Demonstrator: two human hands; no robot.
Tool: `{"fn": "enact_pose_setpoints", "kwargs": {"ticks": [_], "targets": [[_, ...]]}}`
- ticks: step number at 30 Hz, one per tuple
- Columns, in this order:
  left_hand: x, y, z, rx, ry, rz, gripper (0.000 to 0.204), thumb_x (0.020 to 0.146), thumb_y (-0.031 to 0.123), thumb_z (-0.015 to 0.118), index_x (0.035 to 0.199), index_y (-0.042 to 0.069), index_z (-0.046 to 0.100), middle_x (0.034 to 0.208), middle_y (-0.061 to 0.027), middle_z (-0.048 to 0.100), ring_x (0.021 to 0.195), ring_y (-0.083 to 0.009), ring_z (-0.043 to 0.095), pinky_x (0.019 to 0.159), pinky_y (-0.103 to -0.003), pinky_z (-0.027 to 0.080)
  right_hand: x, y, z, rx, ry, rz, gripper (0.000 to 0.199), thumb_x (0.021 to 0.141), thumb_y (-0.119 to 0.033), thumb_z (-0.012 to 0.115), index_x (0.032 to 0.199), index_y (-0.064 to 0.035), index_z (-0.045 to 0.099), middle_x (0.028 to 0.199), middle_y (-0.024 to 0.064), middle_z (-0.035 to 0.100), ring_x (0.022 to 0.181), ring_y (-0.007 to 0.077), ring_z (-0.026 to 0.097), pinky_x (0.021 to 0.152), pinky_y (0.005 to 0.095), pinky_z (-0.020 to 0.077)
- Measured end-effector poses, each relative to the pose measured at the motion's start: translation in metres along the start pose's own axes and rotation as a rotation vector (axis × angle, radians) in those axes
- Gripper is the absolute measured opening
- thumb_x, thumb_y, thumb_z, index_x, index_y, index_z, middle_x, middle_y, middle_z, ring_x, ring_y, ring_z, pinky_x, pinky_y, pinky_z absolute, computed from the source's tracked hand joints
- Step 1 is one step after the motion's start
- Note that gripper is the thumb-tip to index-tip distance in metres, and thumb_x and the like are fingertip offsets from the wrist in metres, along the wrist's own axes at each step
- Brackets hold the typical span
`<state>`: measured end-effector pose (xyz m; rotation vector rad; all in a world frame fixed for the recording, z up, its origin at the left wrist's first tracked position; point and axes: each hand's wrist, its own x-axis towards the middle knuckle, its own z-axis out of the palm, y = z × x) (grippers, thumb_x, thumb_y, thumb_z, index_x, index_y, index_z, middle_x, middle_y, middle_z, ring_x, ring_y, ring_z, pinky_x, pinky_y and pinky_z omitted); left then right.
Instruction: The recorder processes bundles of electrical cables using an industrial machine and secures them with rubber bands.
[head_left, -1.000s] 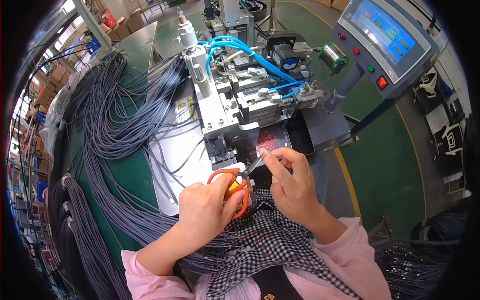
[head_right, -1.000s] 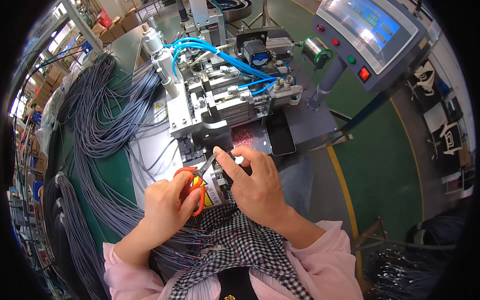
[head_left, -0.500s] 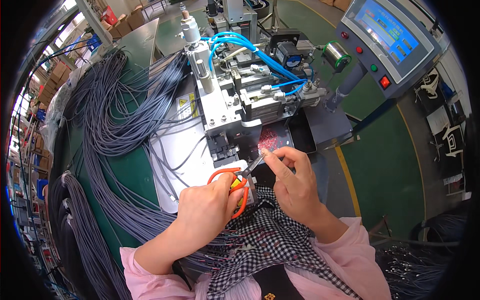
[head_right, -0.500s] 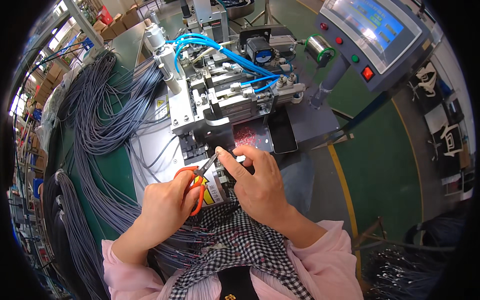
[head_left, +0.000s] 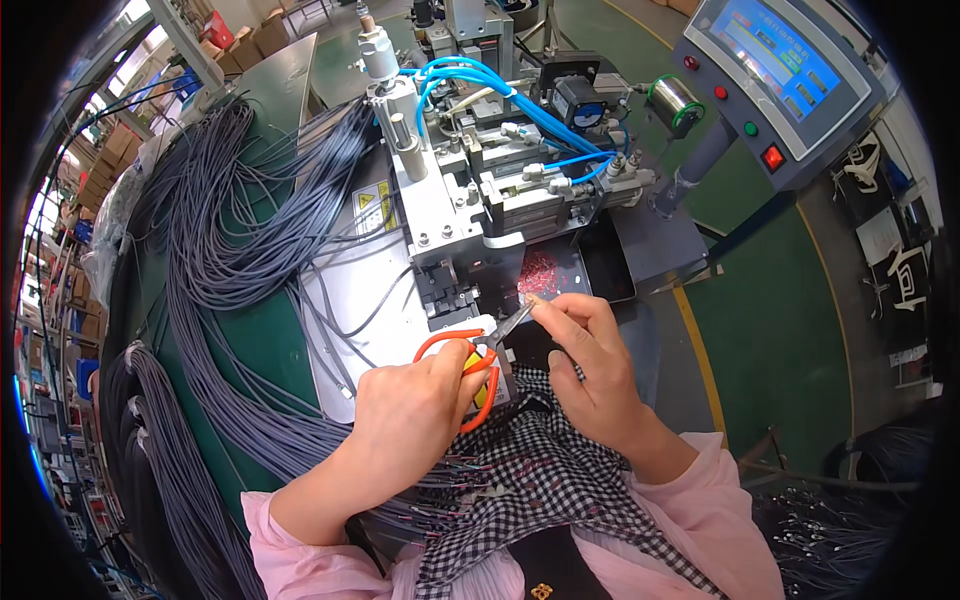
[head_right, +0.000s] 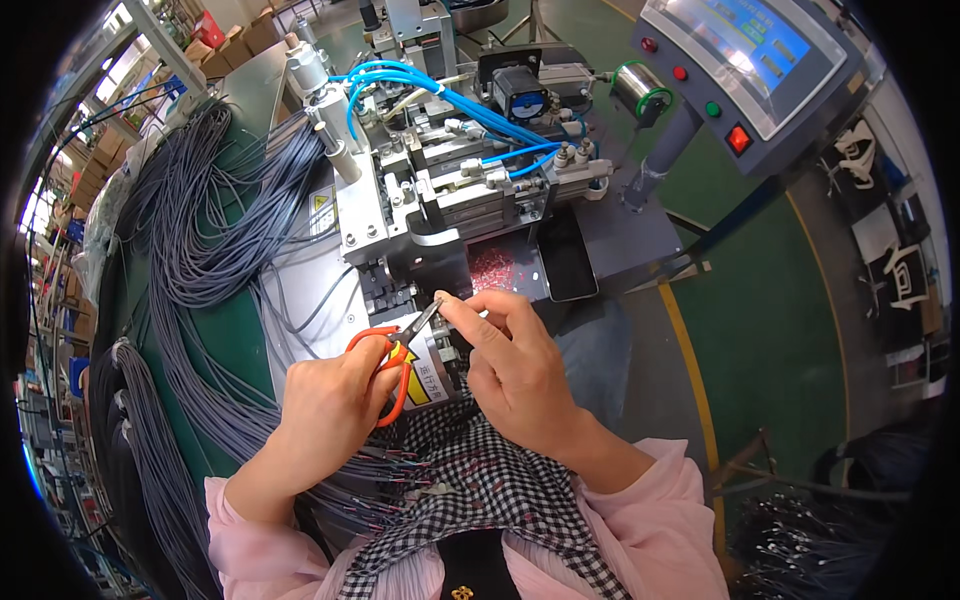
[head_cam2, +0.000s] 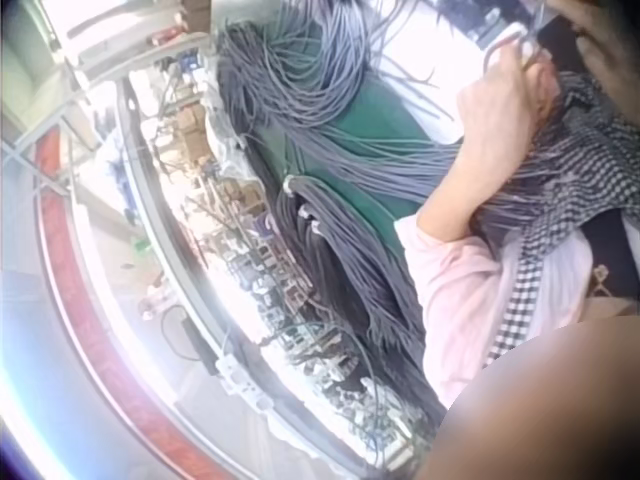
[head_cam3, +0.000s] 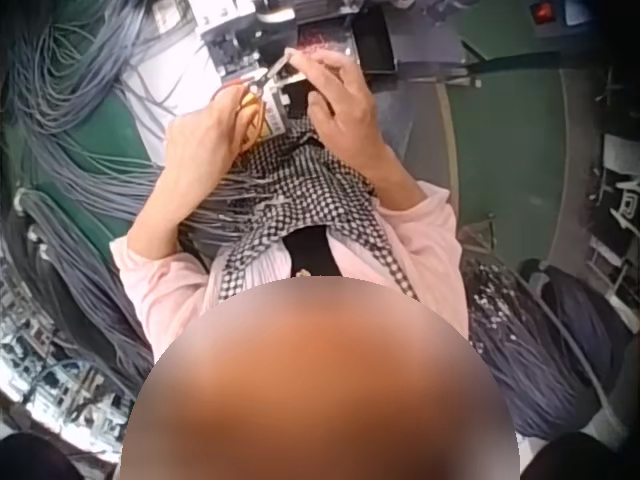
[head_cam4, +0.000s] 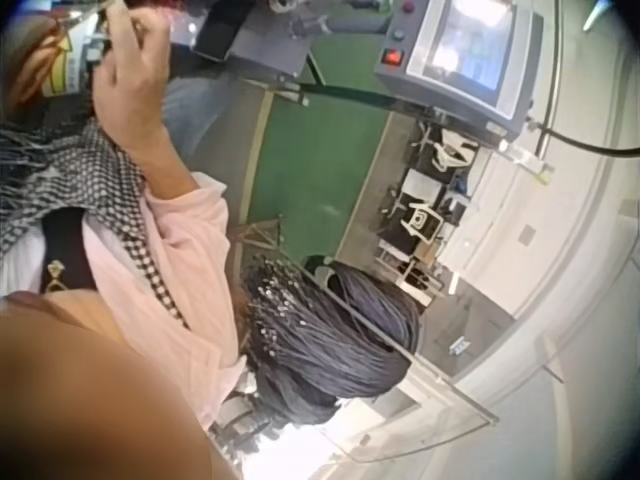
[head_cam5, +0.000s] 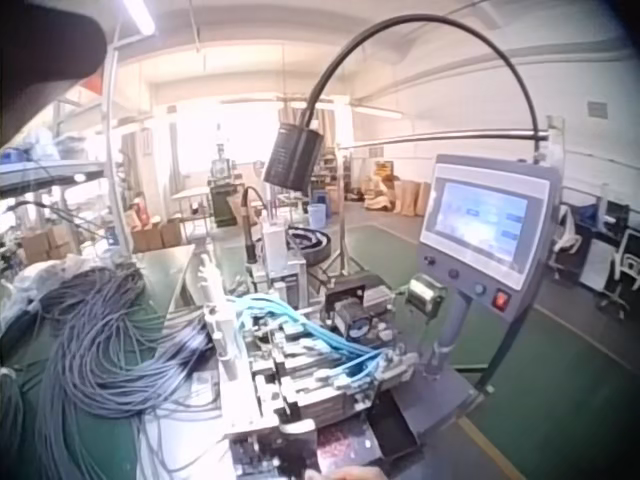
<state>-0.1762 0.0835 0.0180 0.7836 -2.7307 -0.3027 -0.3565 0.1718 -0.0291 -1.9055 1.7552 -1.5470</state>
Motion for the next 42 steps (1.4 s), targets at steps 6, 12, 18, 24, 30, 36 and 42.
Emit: {"fn": "enact_pose_setpoints", "kwargs": {"ticks": [6, 12, 18, 24, 30, 36, 42], "targets": [[0.001, -0.007, 0.001, 0.013, 0.041, 0.047, 0.023, 0.084, 0.029, 0.066, 0.087, 0.007, 0.057, 0.052, -0.0052, 0.054, 0.042, -0.0237, 0.054, 0.04, -0.034, 0.04, -0.003, -0.002, -0.006, 0.281, -0.08, 0.117, 0.053, 0.076, 0.01, 0.051, 0.127, -0.0037, 0.054, 0.11, 0.0104, 0.051, 0.076, 0.0129, 0.05, 0.067, 0.0248, 0.0442], [0.004, -0.015, -0.004, -0.038, 0.02, 0.139, 0.022, 0.079, 0.019, 0.069, 0.094, 0.006, 0.06, 0.057, -0.0072, 0.054, 0.049, -0.0246, 0.053, 0.046, -0.036, 0.039, -0.003, -0.003, -0.016, 0.503, -0.212, 0.257, 0.049, 0.08, 0.008, 0.052, 0.128, -0.0003, 0.051, 0.111, 0.0095, 0.052, 0.077, 0.0096, 0.048, 0.071, 0.0223, 0.0432], [0.002, -0.015, -0.002, -0.11, 0.06, 0.172, 0.026, 0.075, 0.02, 0.073, 0.093, 0.006, 0.06, 0.058, -0.0066, 0.054, 0.049, -0.0242, 0.053, 0.046, -0.034, 0.039, 0.002, -0.003, -0.017, 0.467, -0.243, 0.208, 0.055, 0.078, 0.009, 0.051, 0.132, -0.0046, 0.051, 0.107, 0.0082, 0.053, 0.073, 0.0094, 0.047, 0.068, 0.0217, 0.0428], [0.005, -0.01, -0.006, -0.195, 0.093, 0.022, 0.04, 0.067, 0.027, 0.08, 0.092, 0.004, 0.06, 0.059, -0.0057, 0.053, 0.049, -0.0206, 0.053, 0.046, -0.03, 0.039, 0.002, -0.002, -0.014, 0.324, -0.185, 0.076, 0.052, 0.076, 0.01, 0.051, 0.126, -0.0034, 0.055, 0.107, 0.0096, 0.053, 0.076, 0.0122, 0.051, 0.068, 0.0244, 0.0446], [0.004, -0.006, -0.008, -0.1, 0.045, 0.046, 0.049, 0.064, 0.041, 0.081, 0.092, 0.005, 0.061, 0.06, -0.0045, 0.055, 0.051, -0.0207, 0.056, 0.047, -0.031, 0.042, 0.002, 0.0, -0.013, 0.311, -0.187, 0.054, 0.048, 0.075, 0.013, 0.049, 0.119, -0.0022, 0.059, 0.108, 0.0113, 0.053, 0.083, 0.0158, 0.054, 0.069, 0.0265, 0.0455], [0.005, -0.005, -0.013, -0.077, 0.01, 0.049, 0.053, 0.064, 0.049, 0.078, 0.091, 0.006, 0.061, 0.06, -0.0043, 0.056, 0.052, -0.0211, 0.058, 0.048, -0.032, 0.043, 0.002, 0.003, -0.017, 0.414, -0.199, 0.086, 0.05, 0.074, 0.016, 0.044, 0.117, -0.0034, 0.06, 0.109, 0.0113, 0.052, 0.084, 0.0162, 0.054, 0.071, 0.0259, 0.0448], [0.005, -0.001, -0.02, -0.005, -0.047, 0.079, 0.055, 0.065, 0.051, 0.077, 0.092, 0.006, 0.06, 0.06, -0.0035, 0.055, 0.052, -0.0198, 0.057, 0.047, -0.031, 0.042, 0.002, 0.007, -0.017, 0.502, -0.188, 0.065, 0.05, 0.075, 0.019, 0.039, 0.114, -0.0038, 0.062, 0.109, 0.0098, 0.051, 0.081, 0.0139, 0.052, 0.072, 0.0239, 0.0431]]}}
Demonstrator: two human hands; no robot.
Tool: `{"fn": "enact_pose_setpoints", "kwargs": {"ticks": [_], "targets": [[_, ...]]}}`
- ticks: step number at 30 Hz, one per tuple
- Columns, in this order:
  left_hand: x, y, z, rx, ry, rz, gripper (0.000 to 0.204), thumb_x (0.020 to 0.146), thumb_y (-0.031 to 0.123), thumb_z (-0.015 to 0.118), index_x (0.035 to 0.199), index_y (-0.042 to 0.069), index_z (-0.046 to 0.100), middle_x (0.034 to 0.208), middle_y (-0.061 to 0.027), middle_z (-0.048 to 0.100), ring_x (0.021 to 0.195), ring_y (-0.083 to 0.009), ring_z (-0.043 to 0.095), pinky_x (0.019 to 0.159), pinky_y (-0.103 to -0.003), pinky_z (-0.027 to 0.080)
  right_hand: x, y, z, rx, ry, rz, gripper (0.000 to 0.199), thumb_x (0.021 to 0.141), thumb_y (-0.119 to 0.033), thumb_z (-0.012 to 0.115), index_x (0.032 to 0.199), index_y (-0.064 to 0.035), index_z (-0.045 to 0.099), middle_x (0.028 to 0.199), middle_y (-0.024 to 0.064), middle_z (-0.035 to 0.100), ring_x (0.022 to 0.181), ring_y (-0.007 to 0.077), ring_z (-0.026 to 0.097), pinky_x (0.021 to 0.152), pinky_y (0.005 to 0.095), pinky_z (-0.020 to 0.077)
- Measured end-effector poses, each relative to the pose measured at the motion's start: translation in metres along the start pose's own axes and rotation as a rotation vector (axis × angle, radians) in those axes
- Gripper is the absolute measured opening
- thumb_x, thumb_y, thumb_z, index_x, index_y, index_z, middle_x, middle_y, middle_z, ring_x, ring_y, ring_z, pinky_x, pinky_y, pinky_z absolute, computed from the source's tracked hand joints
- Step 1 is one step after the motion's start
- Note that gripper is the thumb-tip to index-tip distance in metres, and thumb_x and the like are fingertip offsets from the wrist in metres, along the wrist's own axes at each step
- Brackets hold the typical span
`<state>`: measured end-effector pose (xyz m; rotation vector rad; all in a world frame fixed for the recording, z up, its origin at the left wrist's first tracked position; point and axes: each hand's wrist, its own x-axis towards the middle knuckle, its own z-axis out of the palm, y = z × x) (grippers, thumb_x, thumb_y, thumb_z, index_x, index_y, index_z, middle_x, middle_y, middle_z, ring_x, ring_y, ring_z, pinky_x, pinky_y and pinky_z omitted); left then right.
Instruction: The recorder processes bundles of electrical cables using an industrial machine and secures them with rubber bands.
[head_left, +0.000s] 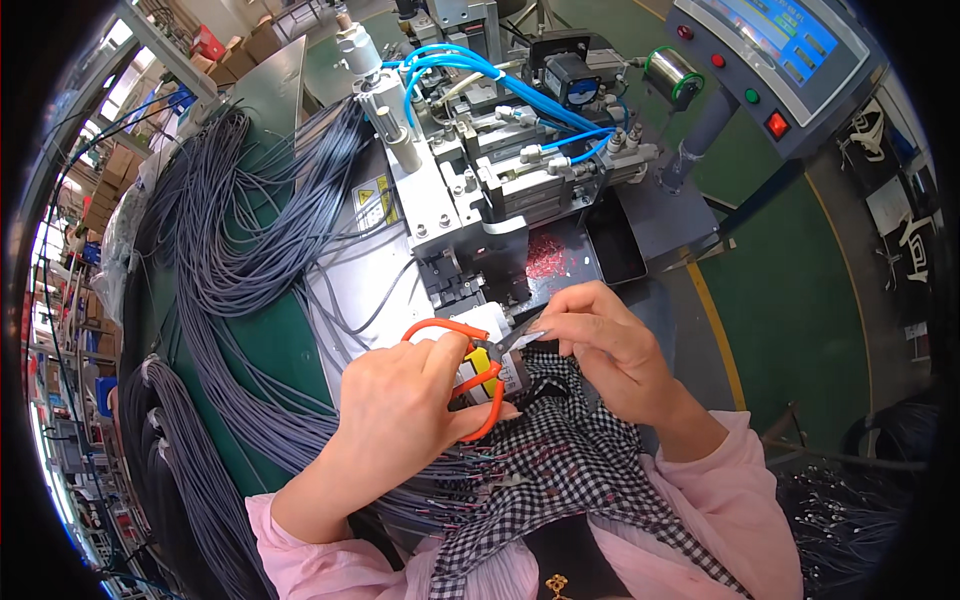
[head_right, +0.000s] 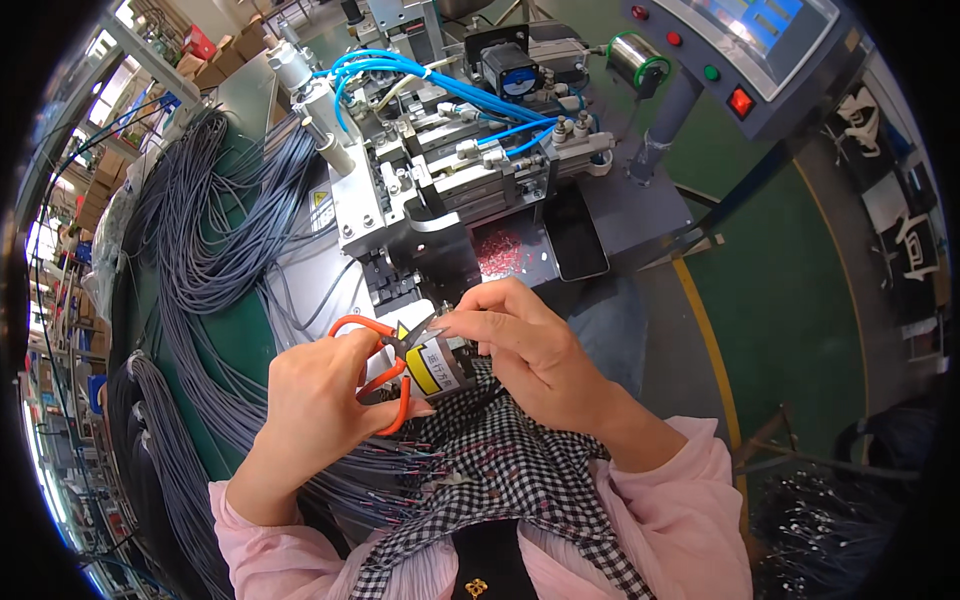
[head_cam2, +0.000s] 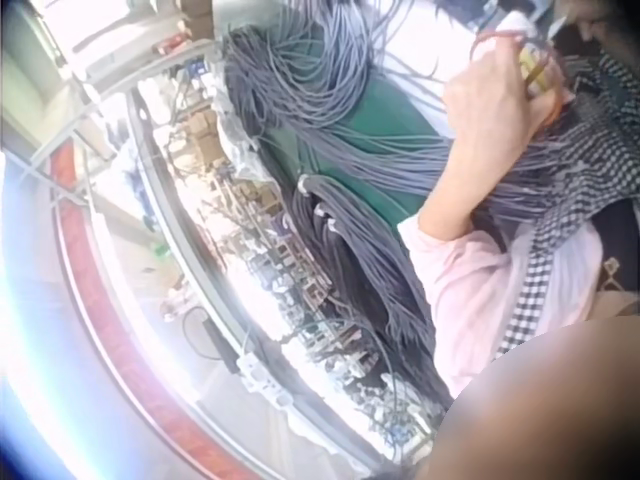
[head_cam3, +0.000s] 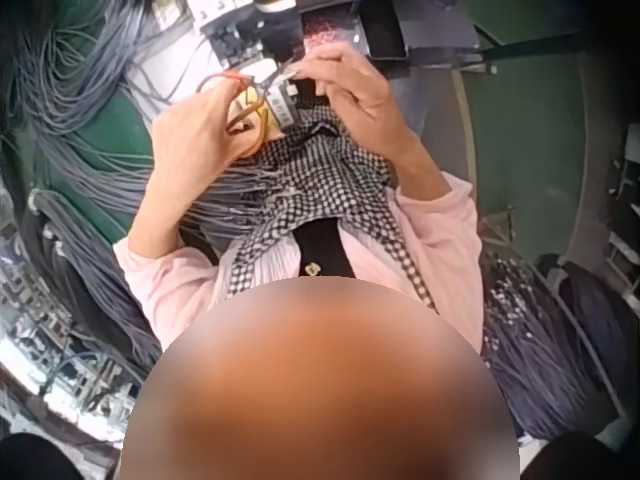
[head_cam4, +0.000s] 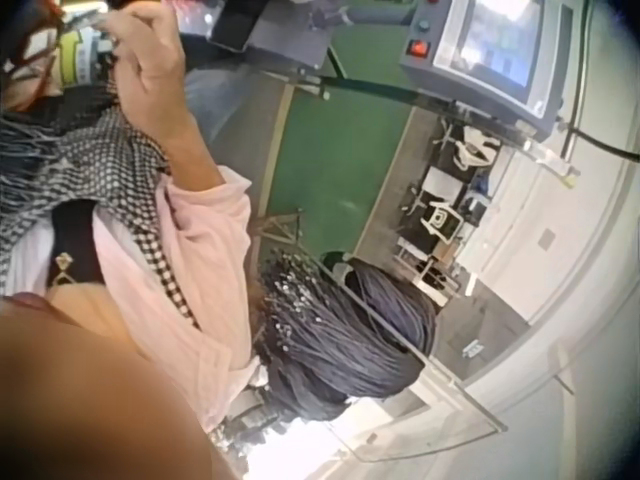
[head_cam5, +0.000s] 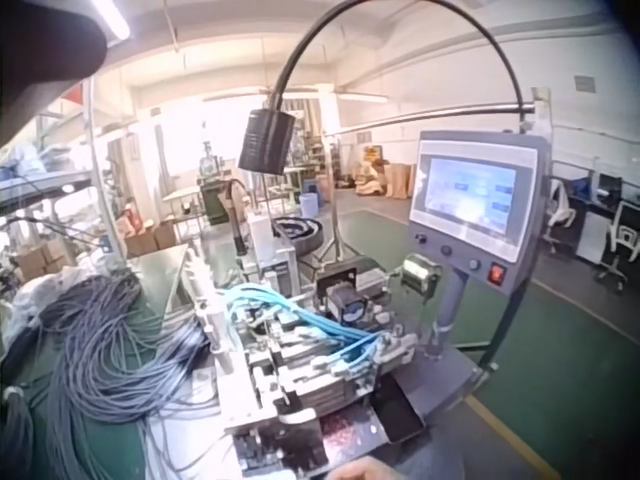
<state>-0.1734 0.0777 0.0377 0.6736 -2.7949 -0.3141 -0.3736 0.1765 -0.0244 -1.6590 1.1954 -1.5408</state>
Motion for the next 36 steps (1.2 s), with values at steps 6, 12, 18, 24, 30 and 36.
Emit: {"fn": "enact_pose_setpoints", "kwargs": {"ticks": [6, 12, 18, 24, 30, 36], "targets": [[0.001, 0.001, -0.001, 0.121, -0.016, 0.061, 0.057, 0.066, 0.052, 0.075, 0.092, 0.004, 0.058, 0.06, -0.0029, 0.053, 0.051, -0.0183, 0.056, 0.046, -0.029, 0.042, 0.002, -0.007, -0.004, 0.096, -0.018, 0.104, 0.045, 0.079, 0.016, 0.038, 0.111, -0.0029, 0.062, 0.107, 0.0084, 0.051, 0.079, 0.0106, 0.05, 0.07, 0.0233, 0.0427], [0.001, 0.001, 0.001, 0.113, -0.036, 0.056, 0.059, 0.059, 0.046, 0.082, 0.095, 0.004, 0.058, 0.061, -0.004, 0.053, 0.052, -0.0202, 0.057, 0.047, -0.03, 0.04, 0.002, -0.01, -0.005, 0.145, -0.023, 0.209, 0.036, 0.083, 0.012, 0.042, 0.109, -0.0012, 0.062, 0.103, 0.0068, 0.052, 0.076, 0.0085, 0.049, 0.07, 0.023, 0.0424], [0.003, 0.001, -0.002, 0.204, -0.043, 0.087, 0.048, 0.067, 0.035, 0.079, 0.098, 0.006, 0.057, 0.061, -0.0043, 0.053, 0.053, -0.0198, 0.056, 0.047, -0.031, 0.039, 0.003, -0.011, -0.005, 0.133, -0.018, 0.211, 0.033, 0.08, 0.014, 0.042, 0.104, 0.0027, 0.061, 0.101, 0.0096, 0.055, 0.071, 0.0086, 0.052, 0.063, 0.0211, 0.0419], [0.003, 0.003, -0.001, 0.198, -0.075, 0.075, 0.039, 0.072, 0.031, 0.075, 0.094, 0.006, 0.055, 0.061, -0.0037, 0.052, 0.053, -0.0191, 0.056, 0.047, -0.031, 0.04, 0.002, -0.011, -0.003, 0.085, -0.002, 0.168, 0.033, 0.08, 0.014, 0.042, 0.105, 0.0035, 0.061, 0.101, 0.0097, 0.055, 0.071, 0.0081, 0.052, 0.064, 0.0209, 0.0425], [0.004, 0.002, -0.003, 0.138, -0.133, 0.048, 0.037, 0.075, 0.036, 0.072, 0.085, 0.007, 0.053, 0.058, -0.0025, 0.051, 0.05, -0.0191, 0.056, 0.044, -0.032, 0.042, -0.001, -0.008, -0.003, 0.097, -0.009, 0.192, 0.032, 0.081, 0.014, 0.042, 0.106, 0.0041, 0.06, 0.103, 0.0103, 0.054, 0.072, 0.0075, 0.052, 0.065, 0.021, 0.0435], [0.001, -0.001, -0.007, 0.003, -0.134, 0.03, 0.036, 0.076, 0.036, 0.072, 0.086, 0.007, 0.053, 0.057, -0.0023, 0.051, 0.048, -0.0193, 0.055, 0.043, -0.032, 0.042, 0.0, -0.008, -0.003, 0.144, -0.049, 0.178, 0.033, 0.082, 0.013, 0.042, 0.108, 0.0043, 0.059, 0.103, 0.0103, 0.054, 0.071, 0.0074, 0.052, 0.065, 0.0211, 0.0442]]}}
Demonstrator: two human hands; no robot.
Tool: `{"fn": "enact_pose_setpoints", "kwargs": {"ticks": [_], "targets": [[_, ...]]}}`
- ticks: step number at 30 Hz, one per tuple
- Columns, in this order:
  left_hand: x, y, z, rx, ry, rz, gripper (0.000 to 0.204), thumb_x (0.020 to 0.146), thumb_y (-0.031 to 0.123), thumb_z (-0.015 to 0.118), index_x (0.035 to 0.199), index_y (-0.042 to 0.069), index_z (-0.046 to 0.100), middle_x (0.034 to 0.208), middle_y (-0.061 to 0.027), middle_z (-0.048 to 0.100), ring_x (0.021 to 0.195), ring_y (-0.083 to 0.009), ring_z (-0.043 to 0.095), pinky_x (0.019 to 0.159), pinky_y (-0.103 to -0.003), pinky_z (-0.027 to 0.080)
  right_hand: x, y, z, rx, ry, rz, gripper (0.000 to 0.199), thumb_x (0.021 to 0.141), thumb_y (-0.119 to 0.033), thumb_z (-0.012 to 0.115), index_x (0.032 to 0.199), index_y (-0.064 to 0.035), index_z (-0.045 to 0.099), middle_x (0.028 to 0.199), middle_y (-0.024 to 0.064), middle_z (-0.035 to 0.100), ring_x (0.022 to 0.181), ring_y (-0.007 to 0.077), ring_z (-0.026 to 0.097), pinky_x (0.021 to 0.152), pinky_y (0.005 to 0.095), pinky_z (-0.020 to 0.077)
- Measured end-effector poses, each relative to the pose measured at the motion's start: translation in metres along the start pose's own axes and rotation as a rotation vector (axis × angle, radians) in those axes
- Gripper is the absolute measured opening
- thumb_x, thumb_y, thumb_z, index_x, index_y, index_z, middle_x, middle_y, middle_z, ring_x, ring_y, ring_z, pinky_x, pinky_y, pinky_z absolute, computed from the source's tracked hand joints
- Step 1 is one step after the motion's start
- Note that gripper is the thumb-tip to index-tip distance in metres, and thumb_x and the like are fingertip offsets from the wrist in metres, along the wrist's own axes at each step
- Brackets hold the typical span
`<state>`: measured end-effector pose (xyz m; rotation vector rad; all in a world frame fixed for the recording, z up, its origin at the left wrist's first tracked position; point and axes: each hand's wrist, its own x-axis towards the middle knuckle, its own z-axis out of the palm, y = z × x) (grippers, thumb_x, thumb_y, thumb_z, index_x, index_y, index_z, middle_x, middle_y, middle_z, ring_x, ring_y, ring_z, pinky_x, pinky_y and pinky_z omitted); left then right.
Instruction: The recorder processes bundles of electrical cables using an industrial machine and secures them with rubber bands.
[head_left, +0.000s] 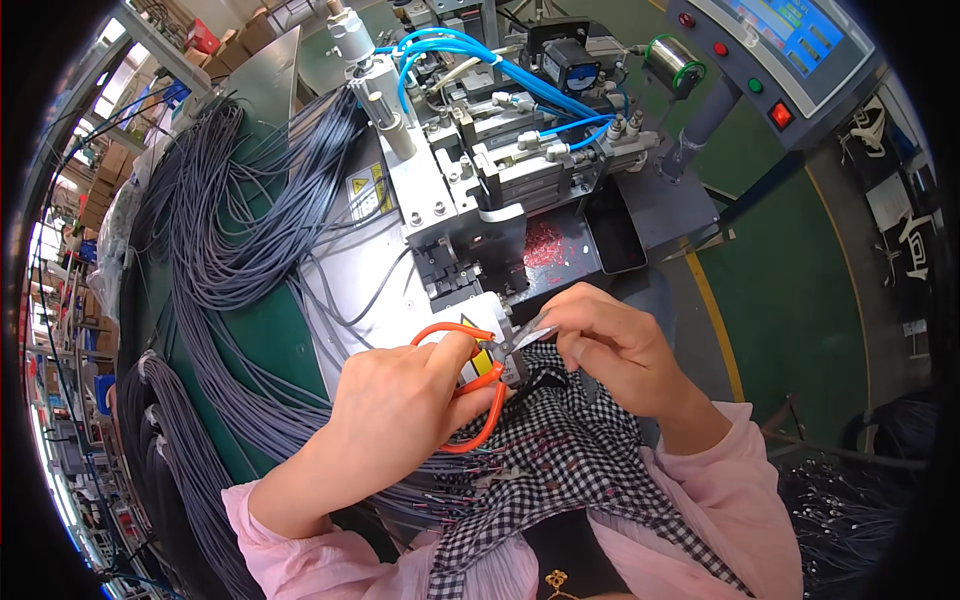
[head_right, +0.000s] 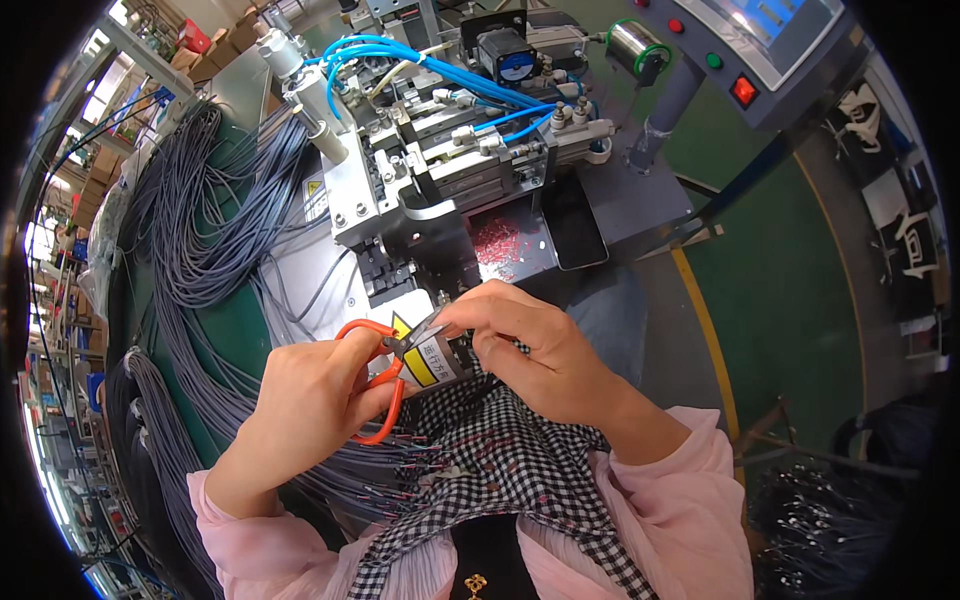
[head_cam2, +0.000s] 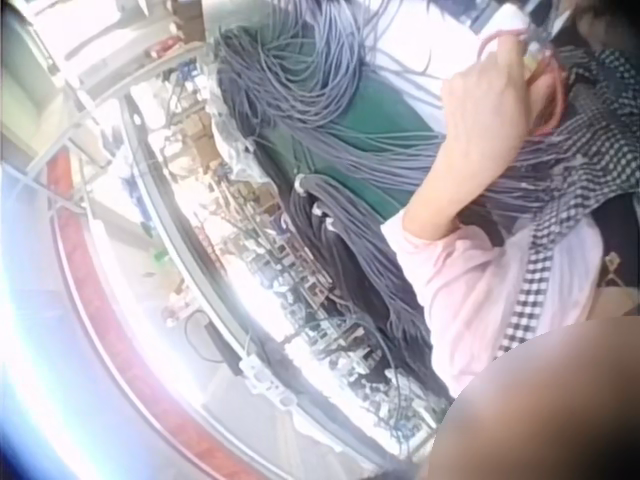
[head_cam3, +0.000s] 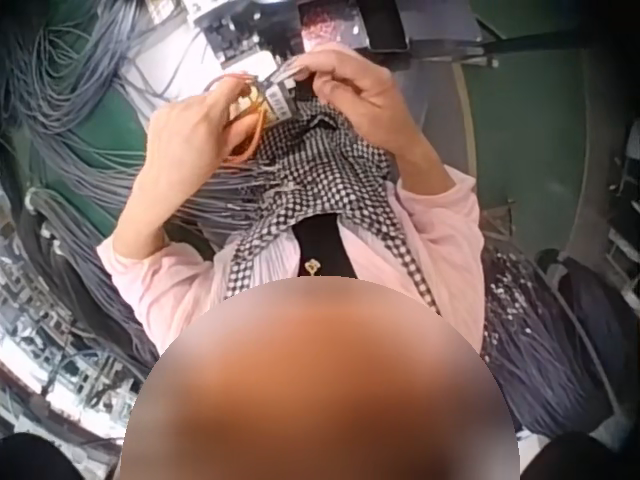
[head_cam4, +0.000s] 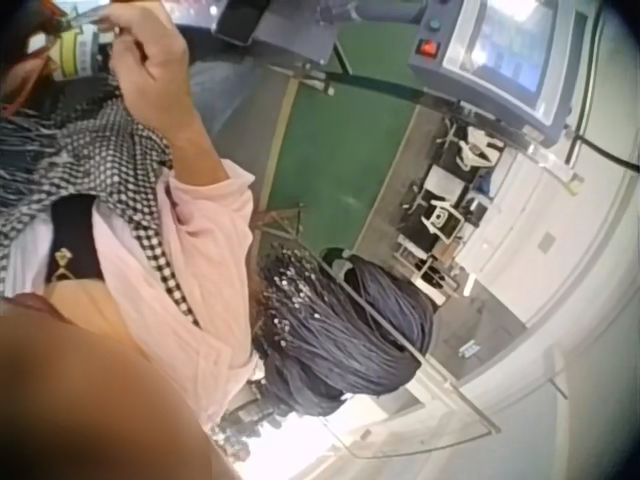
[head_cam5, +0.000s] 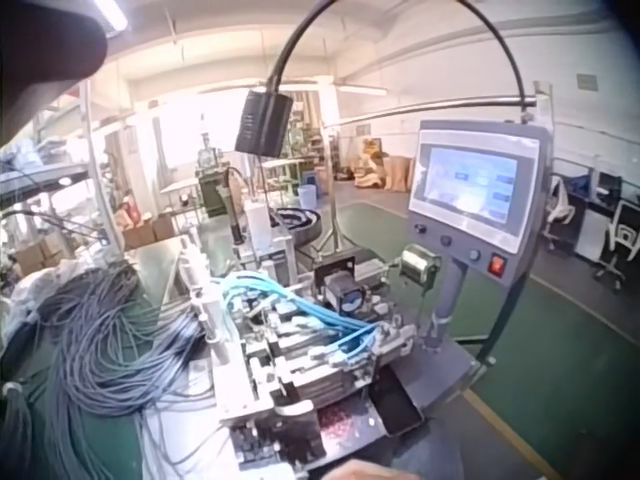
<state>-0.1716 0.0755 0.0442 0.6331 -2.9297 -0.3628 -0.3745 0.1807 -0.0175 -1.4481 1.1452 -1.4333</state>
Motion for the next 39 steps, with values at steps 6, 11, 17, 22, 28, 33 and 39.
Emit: {"fn": "enact_pose_setpoints", "kwargs": {"ticks": [6, 11, 17, 22, 28, 33, 39], "targets": [[0.0, 0.003, 0.0, 0.108, 0.049, 0.02, 0.035, 0.077, 0.035, 0.07, 0.087, 0.007, 0.053, 0.058, -0.0024, 0.052, 0.05, -0.0191, 0.056, 0.043, -0.031, 0.041, 0.0, -0.001, 0.003, 0.011, 0.026, -0.001, 0.034, 0.082, 0.011, 0.047, 0.112, -0.0005, 0.059, 0.101, 0.0088, 0.057, 0.082, 0.0111, 0.052, 0.07, 0.0232, 0.0421], [-0.002, 0.007, 0.001, 0.138, 0.035, -0.014, 0.035, 0.078, 0.035, 0.07, 0.087, 0.007, 0.052, 0.059, -0.0022, 0.053, 0.051, -0.0187, 0.057, 0.043, -0.031, 0.041, 0.001, 0.0, 0.004, 0.015, 0.032, -0.011, 0.033, 0.083, 0.011, 0.046, 0.112, -0.0005, 0.058, 0.098, 0.0081, 0.057, 0.078, 0.0101, 0.05, 0.068, 0.0226, 0.0415], [-0.003, 0.009, 0.001, 0.114, 0.007, -0.039, 0.034, 0.08, 0.035, 0.068, 0.087, 0.006, 0.051, 0.059, -0.0025, 0.053, 0.051, -0.0185, 0.058, 0.044, -0.031, 0.042, -0.003, 0.003, 0.006, 0.048, 0.041, 0.034, 0.034, 0.082, 0.01, 0.047, 0.113, -0.0005, 0.058, 0.098, 0.007, 0.057, 0.074, 0.0079, 0.048, 0.067, 0.0214, 0.0409], [-0.002, 0.007, 0.002, 0.075, 0.012, -0.033, 0.032, 0.082, 0.034, 0.067, 0.086, 0.006, 0.051, 0.057, -0.0034, 0.053, 0.049, -0.0193, 0.058, 0.042, -0.031, 0.041, -0.004, 0.006, 0.007, 0.072, 0.034, 0.054, 0.035, 0.082, 0.009, 0.049, 0.115, -0.0007, 0.057, 0.098, 0.0058, 0.057, 0.07, 0.0057, 0.046, 0.065, 0.0203, 0.0404], [-0.002, 0.004, 0.003, 0.065, 0.006, -0.043, 0.032, 0.084, 0.035, 0.066, 0.083, 0.006, 0.051, 0.053, -0.0037, 0.053, 0.045, -0.0205, 0.056, 0.039, -0.032, 0.04, -0.004, 0.006, 0.008, 0.029, 0.024, 0.042, 0.037, 0.082, 0.008, 0.05, 0.118, -0.0009, 0.056, 0.098, 0.0049, 0.057, 0.067, 0.0045, 0.045, 0.062, 0.0195, 0.0402], [-0.002, 0.005, 0.003, 0.082, 0.021, -0.045, 0.033, 0.084, 0.036, 0.065, 0.081, 0.006, 0.051, 0.051, -0.0038, 0.052, 0.043, -0.0213, 0.055, 0.038, -0.032, 0.04, -0.005, 0.008, 0.009, 0.036, 0.027, 0.045, 0.038, 0.082, 0.008, 0.051, 0.119, -0.001, 0.055, 0.098, 0.0046, 0.056, 0.066, 0.004, 0.045, 0.061, 0.0192, 0.0398], [-0.002, 0.003, 0.005, 0.059, 0.015, -0.053, 0.033, 0.084, 0.036, 0.065, 0.081, 0.006, 0.051, 0.048, -0.0041, 0.051, 0.042, -0.0219, 0.055, 0.038, -0.033, 0.04, -0.005, 0.008, 0.01, 0.013, 0.029, 0.035, 0.039, 0.082, 0.007, 0.052, 0.12, -0.0012, 0.054, 0.097, 0.0041, 0.056, 0.065, 0.0032, 0.044, 0.058, 0.0185, 0.039]]}}
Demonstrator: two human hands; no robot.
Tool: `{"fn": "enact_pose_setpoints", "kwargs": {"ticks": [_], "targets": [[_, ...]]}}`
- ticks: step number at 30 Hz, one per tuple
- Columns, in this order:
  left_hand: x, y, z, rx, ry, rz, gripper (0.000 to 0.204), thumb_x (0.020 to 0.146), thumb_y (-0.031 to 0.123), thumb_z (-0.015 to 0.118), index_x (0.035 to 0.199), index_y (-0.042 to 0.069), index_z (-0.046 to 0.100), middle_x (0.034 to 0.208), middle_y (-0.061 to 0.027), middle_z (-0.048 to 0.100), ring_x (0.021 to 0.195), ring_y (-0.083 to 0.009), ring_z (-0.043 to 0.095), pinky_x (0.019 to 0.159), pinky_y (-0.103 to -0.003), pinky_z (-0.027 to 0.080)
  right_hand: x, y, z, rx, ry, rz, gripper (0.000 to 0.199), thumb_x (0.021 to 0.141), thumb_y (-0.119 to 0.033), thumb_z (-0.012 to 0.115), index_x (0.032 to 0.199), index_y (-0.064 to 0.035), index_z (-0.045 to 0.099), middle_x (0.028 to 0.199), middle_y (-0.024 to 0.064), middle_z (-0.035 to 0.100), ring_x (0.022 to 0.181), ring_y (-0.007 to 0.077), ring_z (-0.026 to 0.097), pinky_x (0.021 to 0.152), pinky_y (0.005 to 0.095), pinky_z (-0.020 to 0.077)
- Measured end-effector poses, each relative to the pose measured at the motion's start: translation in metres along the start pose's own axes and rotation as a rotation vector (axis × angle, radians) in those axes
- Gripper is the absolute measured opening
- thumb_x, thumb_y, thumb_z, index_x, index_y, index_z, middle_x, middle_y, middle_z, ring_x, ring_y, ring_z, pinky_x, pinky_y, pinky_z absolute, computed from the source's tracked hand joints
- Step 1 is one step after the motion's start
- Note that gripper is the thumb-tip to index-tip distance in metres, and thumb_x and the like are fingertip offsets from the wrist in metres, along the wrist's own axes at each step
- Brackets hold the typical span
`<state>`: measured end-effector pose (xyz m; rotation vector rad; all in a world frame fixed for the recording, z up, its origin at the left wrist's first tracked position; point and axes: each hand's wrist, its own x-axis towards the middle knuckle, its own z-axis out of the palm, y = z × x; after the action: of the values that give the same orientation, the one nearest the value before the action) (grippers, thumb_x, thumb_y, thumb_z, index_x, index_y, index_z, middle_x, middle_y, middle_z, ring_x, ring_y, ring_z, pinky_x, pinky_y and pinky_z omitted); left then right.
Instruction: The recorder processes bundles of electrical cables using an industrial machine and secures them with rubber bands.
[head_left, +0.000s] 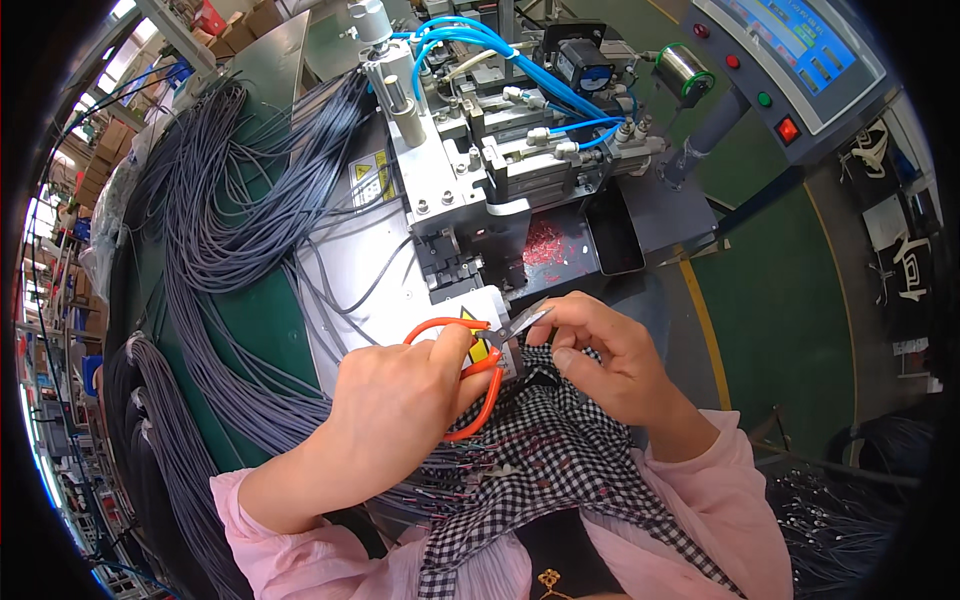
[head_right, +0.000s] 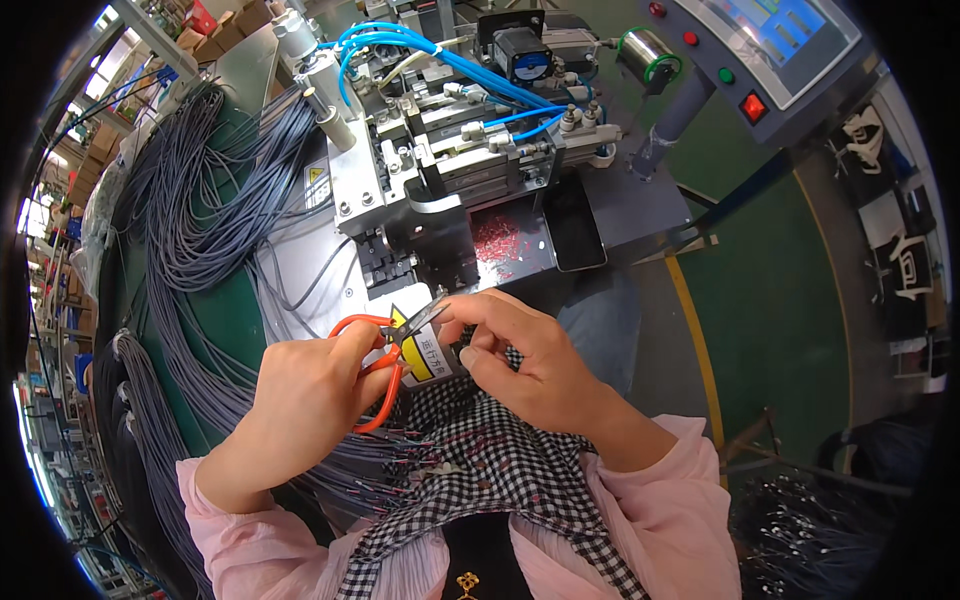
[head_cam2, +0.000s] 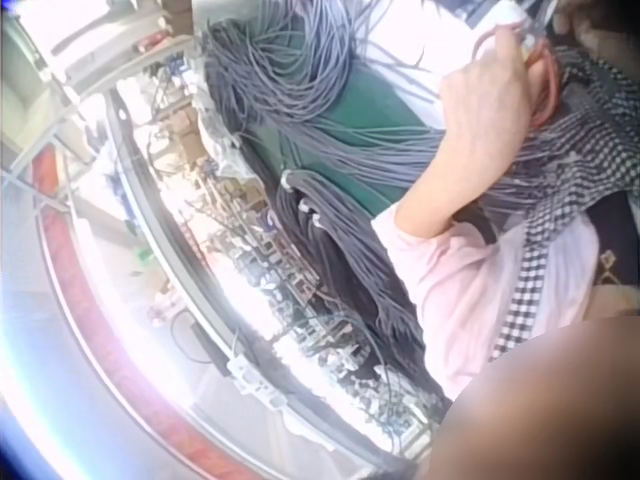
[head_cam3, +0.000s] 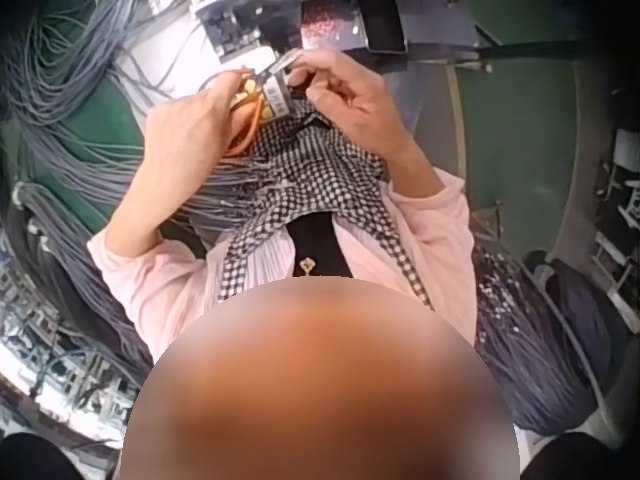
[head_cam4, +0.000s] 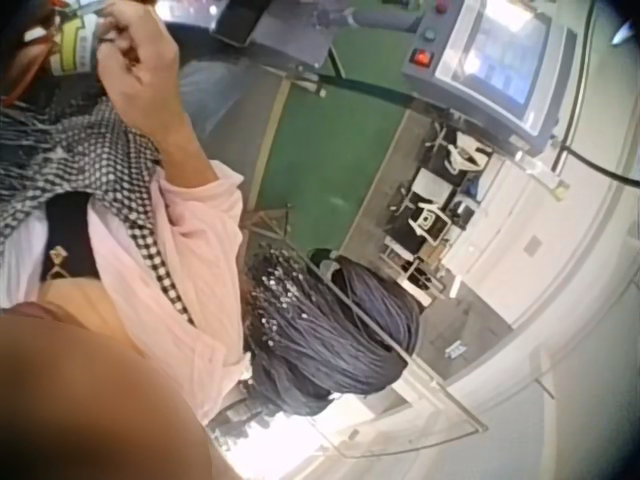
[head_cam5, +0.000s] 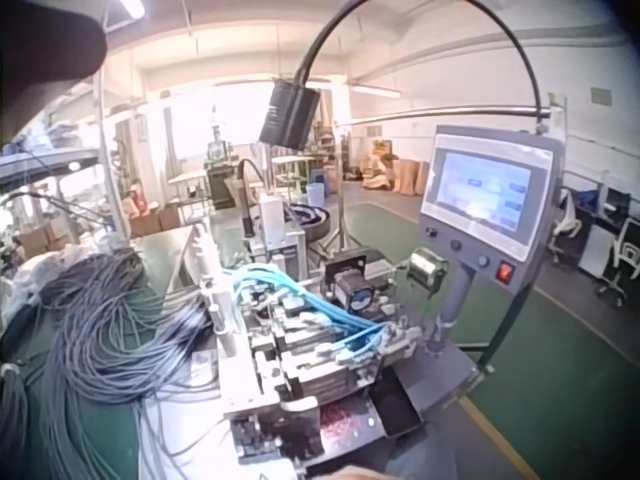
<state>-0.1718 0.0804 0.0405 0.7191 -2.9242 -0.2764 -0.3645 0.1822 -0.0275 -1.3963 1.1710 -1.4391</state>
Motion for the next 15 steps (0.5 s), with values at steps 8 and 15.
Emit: {"fn": "enact_pose_setpoints", "kwargs": {"ticks": [8, 15], "targets": [[0.0001, -0.0005, 0.0034, -0.015, 0.018, -0.019, 0.034, 0.085, 0.037, 0.064, 0.08, 0.006, 0.051, 0.046, -0.0048, 0.05, 0.039, -0.0232, 0.055, 0.036, -0.034, 0.04, -0.0012, -0.0033, 0.0036, 0.03, 0.009, 0.052, 0.041, 0.082, 0.006, 0.054, 0.123, -0.0021, 0.053, 0.096, 0.0036, 0.056, 0.063, 0.0029, 0.043, 0.057, 0.0185, 0.0388], [0.0, -0.0007, 0.0037, -0.011, 0.01, -0.02, 0.033, 0.086, 0.037, 0.063, 0.079, 0.006, 0.051, 0.045, -0.0057, 0.05, 0.038, -0.0241, 0.054, 0.036, -0.035, 0.04, 0.0014, -0.0021, -0.0011, -0.16, -0.01, -0.056, 0.045, 0.08, 0.006, 0.055, 0.124, -0.0024, 0.053, 0.094, 0.0047, 0.056, 0.062, 0.0044, 0.044, 0.055, 0.0197, 0.0388]]}}
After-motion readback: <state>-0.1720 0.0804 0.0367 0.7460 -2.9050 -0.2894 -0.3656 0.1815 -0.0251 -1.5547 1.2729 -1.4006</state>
